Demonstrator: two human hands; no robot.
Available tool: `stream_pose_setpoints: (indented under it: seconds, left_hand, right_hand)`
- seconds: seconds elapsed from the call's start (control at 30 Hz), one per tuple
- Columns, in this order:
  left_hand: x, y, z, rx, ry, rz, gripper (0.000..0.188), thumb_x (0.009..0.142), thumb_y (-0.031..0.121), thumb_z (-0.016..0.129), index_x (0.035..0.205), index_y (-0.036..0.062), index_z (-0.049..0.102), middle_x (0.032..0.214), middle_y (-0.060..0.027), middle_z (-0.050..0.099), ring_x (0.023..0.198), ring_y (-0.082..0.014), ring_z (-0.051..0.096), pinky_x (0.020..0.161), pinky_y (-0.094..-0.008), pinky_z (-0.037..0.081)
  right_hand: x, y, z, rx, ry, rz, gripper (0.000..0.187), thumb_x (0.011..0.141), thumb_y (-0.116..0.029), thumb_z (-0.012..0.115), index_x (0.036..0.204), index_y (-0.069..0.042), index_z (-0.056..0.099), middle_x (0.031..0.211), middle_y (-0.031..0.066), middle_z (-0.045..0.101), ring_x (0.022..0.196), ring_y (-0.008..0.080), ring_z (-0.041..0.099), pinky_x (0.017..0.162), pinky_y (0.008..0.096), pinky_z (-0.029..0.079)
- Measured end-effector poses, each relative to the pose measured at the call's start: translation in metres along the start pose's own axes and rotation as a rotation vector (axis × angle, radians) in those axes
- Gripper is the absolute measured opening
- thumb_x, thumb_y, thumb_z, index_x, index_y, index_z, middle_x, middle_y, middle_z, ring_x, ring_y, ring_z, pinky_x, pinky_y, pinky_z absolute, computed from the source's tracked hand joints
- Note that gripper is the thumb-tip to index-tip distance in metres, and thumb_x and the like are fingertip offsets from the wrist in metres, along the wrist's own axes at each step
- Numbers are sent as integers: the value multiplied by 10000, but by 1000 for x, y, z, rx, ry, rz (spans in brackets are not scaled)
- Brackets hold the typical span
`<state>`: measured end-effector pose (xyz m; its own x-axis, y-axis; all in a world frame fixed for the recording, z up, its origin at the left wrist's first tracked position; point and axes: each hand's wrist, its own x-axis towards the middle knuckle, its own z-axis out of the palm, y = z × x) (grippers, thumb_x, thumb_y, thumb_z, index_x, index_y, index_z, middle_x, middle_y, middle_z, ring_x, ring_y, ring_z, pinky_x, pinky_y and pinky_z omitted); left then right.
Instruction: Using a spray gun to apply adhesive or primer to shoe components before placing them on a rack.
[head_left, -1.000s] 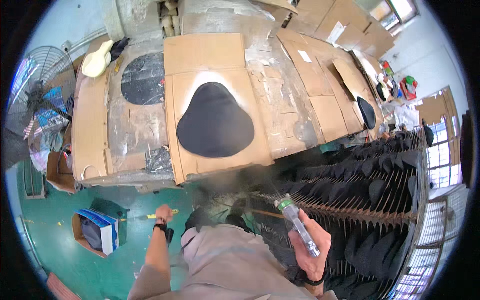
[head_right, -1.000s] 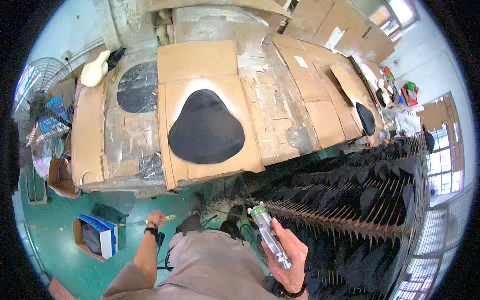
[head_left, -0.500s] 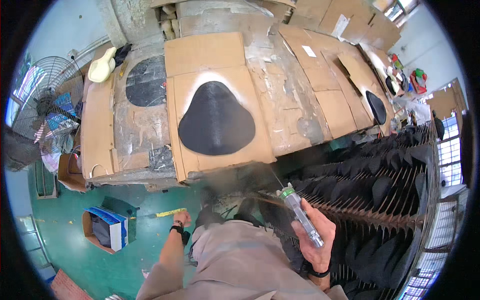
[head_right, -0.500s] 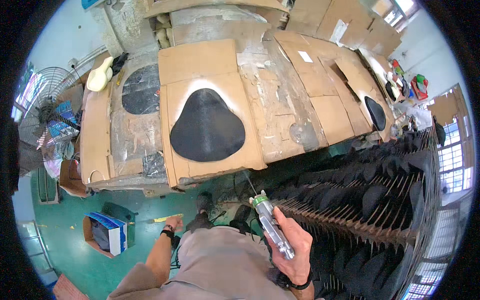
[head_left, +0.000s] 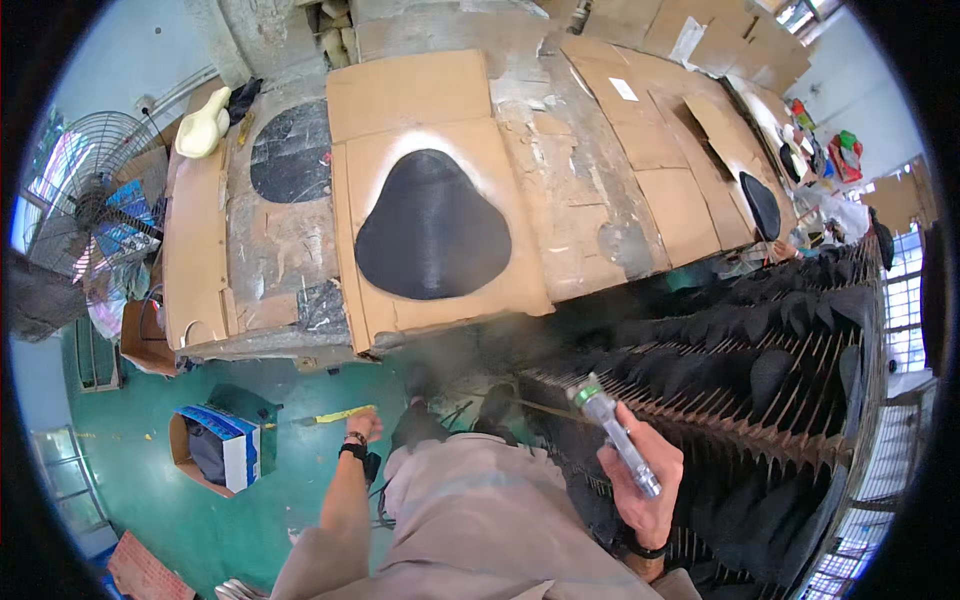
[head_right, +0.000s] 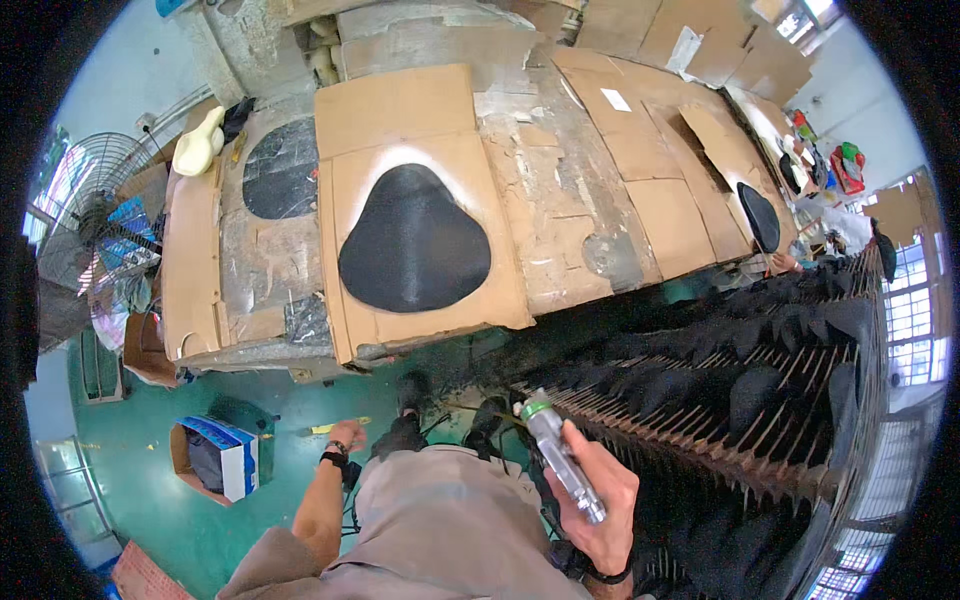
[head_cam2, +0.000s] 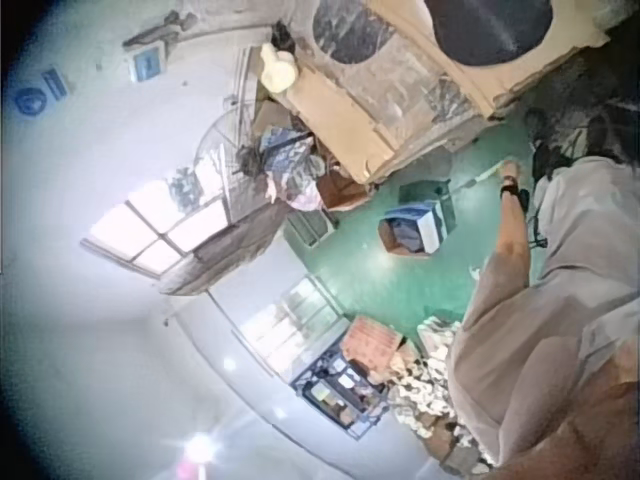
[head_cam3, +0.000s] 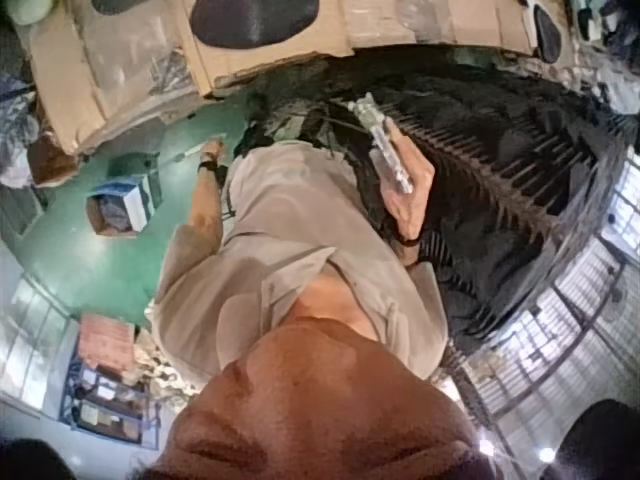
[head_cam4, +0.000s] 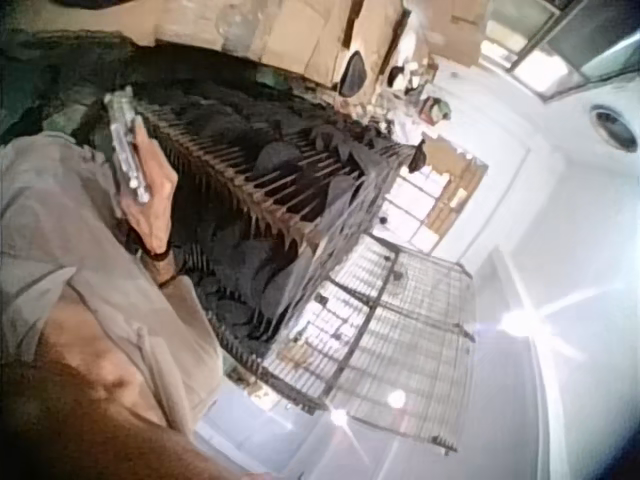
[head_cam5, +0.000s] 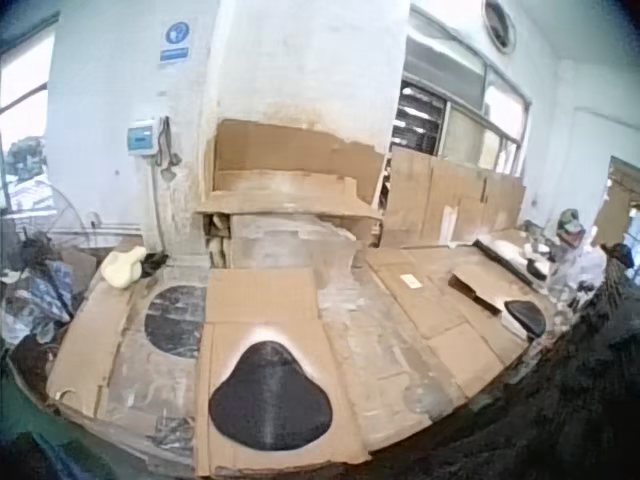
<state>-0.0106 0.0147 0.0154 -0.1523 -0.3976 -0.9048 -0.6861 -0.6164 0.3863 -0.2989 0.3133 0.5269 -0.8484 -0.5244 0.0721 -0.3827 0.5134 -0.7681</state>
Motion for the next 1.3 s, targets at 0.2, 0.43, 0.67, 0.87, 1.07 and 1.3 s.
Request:
stream_pose_setpoints:
  seconds: [0.2,0.43,0.67,0.87,1.07,1.3]
  left_hand:
    - [8,28,12,-20,-7,87,307,928,146,576,1222,89,643,979,-93,727,811,-215,723,645,-426,602]
    - [41,-18,-1,267,-96,136,259,949,170,476,1070,108,697,967,-62,755,796,-197,730,604,-385,607]
    - [-1,-5,5,114,-49,-36,191,924,111,512,961,71,695,904,-99,719,812,-236,722,652,-454,620]
    - [0,-4,-10,-20,1,-57,227,934,106,507,1077,74,680,910,-103,708,781,-245,709,652,-466,613]
    - [4,21,12,96,-22,-21,203,920,199,562,1026,80,688,889,-74,700,777,-214,708,621,-419,602]
    - [15,25,17,150,-56,20,239,938,196,555,1088,73,695,890,-91,715,760,-208,714,600,-400,598]
  right_hand:
    - [-3,8,-1,-43,-120,50,578,712,99,743,1276,37,637,913,185,690,762,293,676,718,318,526]
    - [22,-17,34,66,-255,-80,571,728,103,735,1287,57,627,925,204,690,750,292,684,708,316,532]
    - [39,-5,53,25,18,-99,467,783,60,725,1242,78,639,965,179,705,834,239,685,787,298,517]
    - [27,6,38,-50,27,-53,500,793,50,737,1278,67,617,967,218,694,831,328,692,760,362,535]
    - [14,-4,21,-172,-24,38,528,772,77,736,1287,48,619,977,210,696,837,339,687,765,356,536]
    - [13,-19,20,6,11,-34,507,755,65,731,1254,53,645,912,178,679,760,230,641,739,281,496]
